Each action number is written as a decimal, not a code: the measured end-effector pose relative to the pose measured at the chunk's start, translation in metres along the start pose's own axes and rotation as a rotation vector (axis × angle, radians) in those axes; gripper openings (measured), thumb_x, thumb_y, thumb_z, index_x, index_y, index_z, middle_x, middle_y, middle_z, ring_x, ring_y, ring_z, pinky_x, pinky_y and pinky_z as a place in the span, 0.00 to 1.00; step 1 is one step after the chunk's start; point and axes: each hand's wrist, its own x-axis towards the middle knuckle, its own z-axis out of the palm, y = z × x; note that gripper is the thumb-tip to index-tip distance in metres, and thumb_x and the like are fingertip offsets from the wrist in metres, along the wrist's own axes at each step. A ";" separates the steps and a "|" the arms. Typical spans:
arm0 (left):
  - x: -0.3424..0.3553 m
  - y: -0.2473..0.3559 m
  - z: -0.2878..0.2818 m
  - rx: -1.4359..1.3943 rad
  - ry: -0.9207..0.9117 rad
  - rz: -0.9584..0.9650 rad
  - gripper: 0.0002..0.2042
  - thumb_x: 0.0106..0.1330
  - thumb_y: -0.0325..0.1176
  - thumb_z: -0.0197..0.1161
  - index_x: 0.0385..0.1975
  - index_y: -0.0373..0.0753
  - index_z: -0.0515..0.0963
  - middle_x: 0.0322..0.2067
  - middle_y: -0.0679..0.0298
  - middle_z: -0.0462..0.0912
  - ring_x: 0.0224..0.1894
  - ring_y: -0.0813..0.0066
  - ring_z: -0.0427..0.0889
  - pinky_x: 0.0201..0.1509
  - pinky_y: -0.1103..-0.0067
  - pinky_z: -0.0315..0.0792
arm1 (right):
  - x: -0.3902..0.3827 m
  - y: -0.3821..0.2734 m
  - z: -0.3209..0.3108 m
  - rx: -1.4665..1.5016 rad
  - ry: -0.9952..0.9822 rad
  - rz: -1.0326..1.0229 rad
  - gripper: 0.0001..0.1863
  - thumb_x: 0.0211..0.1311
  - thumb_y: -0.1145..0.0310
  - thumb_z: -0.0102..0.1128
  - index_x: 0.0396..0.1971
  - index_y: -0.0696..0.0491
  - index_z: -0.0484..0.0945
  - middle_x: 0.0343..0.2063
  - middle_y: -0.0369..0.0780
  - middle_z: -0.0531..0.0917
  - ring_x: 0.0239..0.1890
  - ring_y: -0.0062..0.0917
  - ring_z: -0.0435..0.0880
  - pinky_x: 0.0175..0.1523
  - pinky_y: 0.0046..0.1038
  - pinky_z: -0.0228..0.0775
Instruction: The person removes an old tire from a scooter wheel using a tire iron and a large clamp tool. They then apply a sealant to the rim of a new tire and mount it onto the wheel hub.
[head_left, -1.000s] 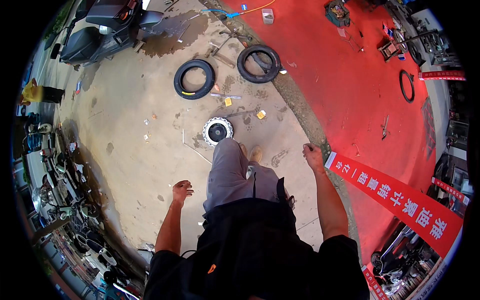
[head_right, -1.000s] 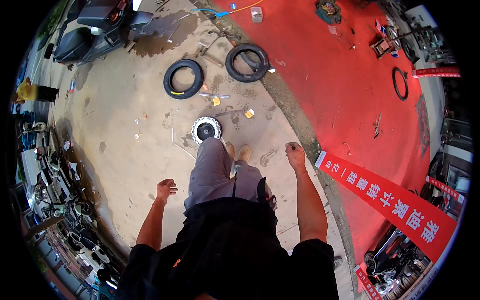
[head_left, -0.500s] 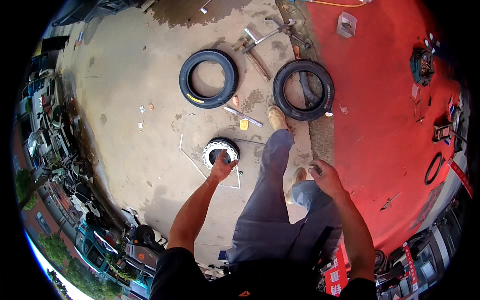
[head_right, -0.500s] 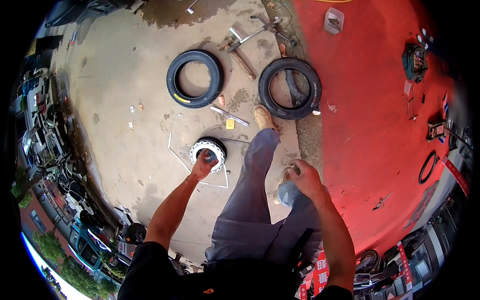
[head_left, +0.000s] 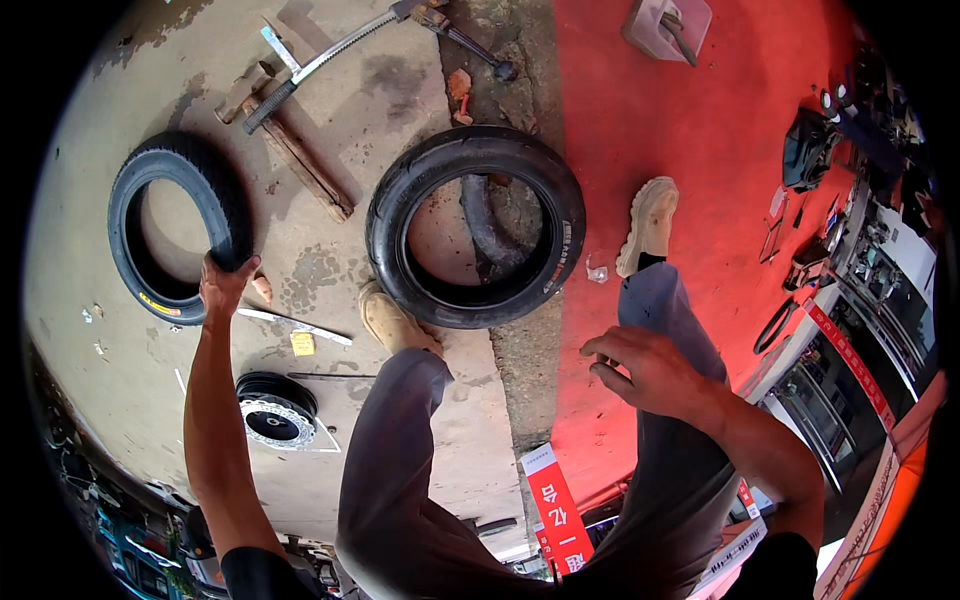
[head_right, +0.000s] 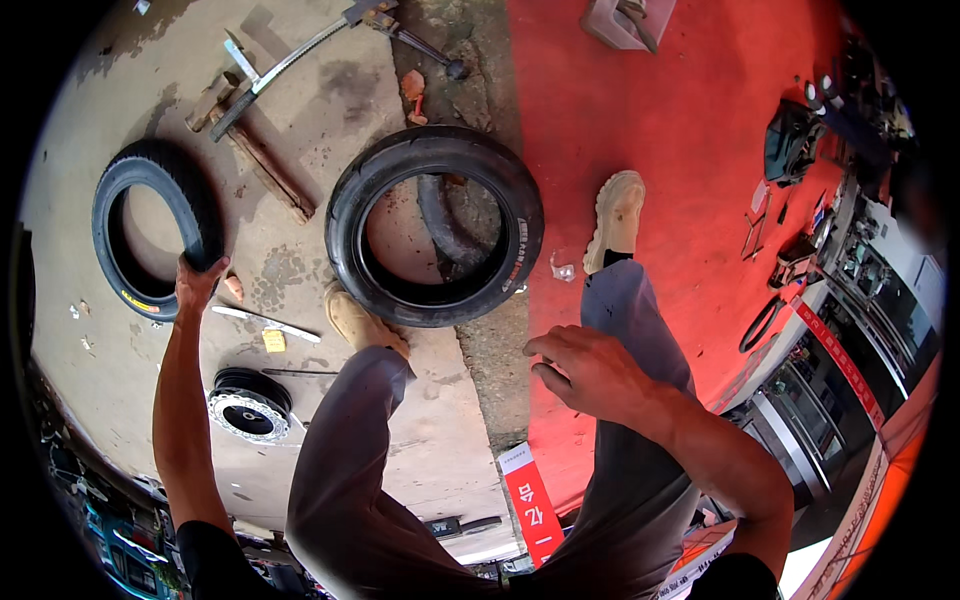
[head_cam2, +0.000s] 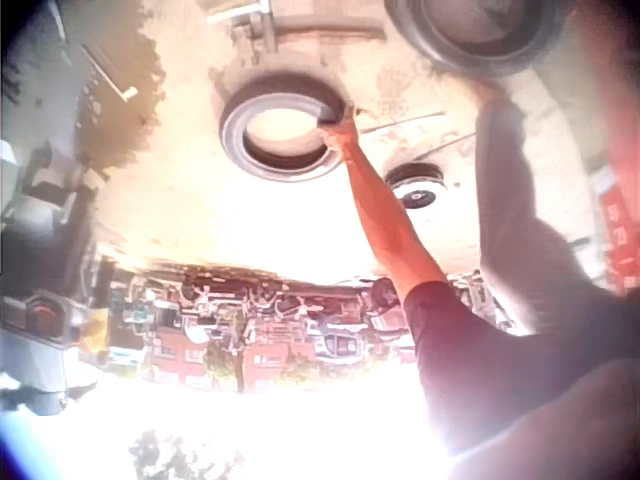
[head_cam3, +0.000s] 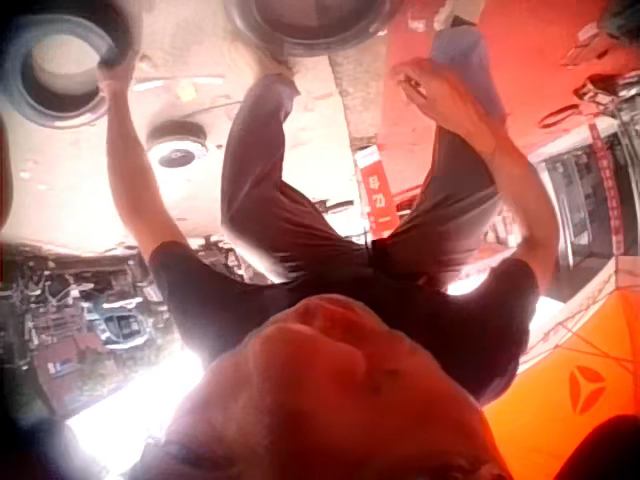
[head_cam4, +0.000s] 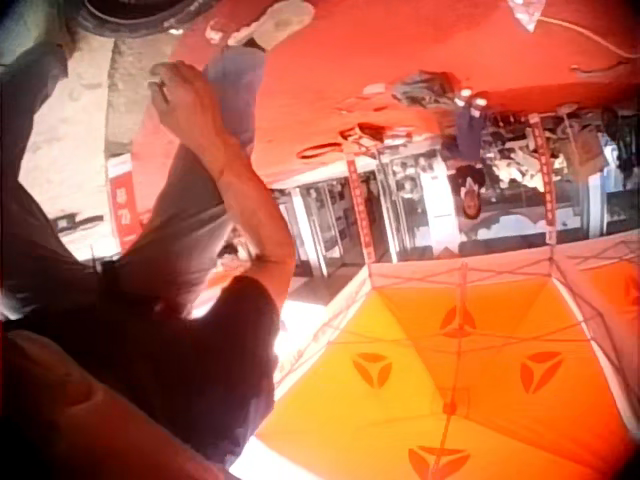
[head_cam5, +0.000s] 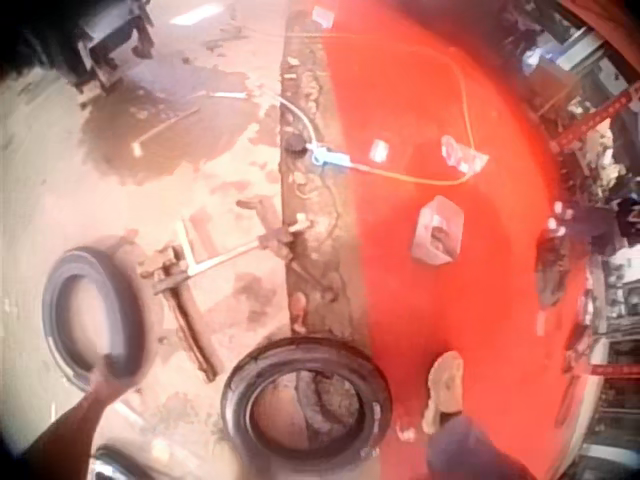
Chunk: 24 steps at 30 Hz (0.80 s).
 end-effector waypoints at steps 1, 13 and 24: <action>0.003 0.005 0.011 0.014 0.043 -0.098 0.47 0.46 0.58 0.84 0.59 0.27 0.73 0.52 0.40 0.81 0.60 0.37 0.78 0.68 0.55 0.70 | 0.017 0.005 -0.021 0.088 -0.101 0.132 0.14 0.66 0.72 0.70 0.50 0.53 0.84 0.35 0.42 0.85 0.40 0.40 0.87 0.45 0.37 0.80; -0.083 0.099 -0.176 -0.278 0.129 -0.222 0.59 0.57 0.72 0.71 0.72 0.20 0.66 0.64 0.35 0.77 0.67 0.47 0.78 0.74 0.66 0.67 | 0.135 -0.006 -0.189 -0.563 -0.720 -0.936 0.14 0.64 0.64 0.65 0.43 0.59 0.79 0.27 0.43 0.78 0.33 0.38 0.84 0.41 0.37 0.74; -0.320 0.440 -0.182 -1.319 0.743 -0.220 0.33 0.84 0.53 0.49 0.78 0.35 0.65 0.72 0.55 0.72 0.72 0.62 0.75 0.79 0.66 0.64 | 0.205 0.105 -0.407 -1.206 -0.273 -0.368 0.13 0.61 0.68 0.71 0.43 0.57 0.84 0.42 0.49 0.89 0.47 0.45 0.88 0.52 0.47 0.79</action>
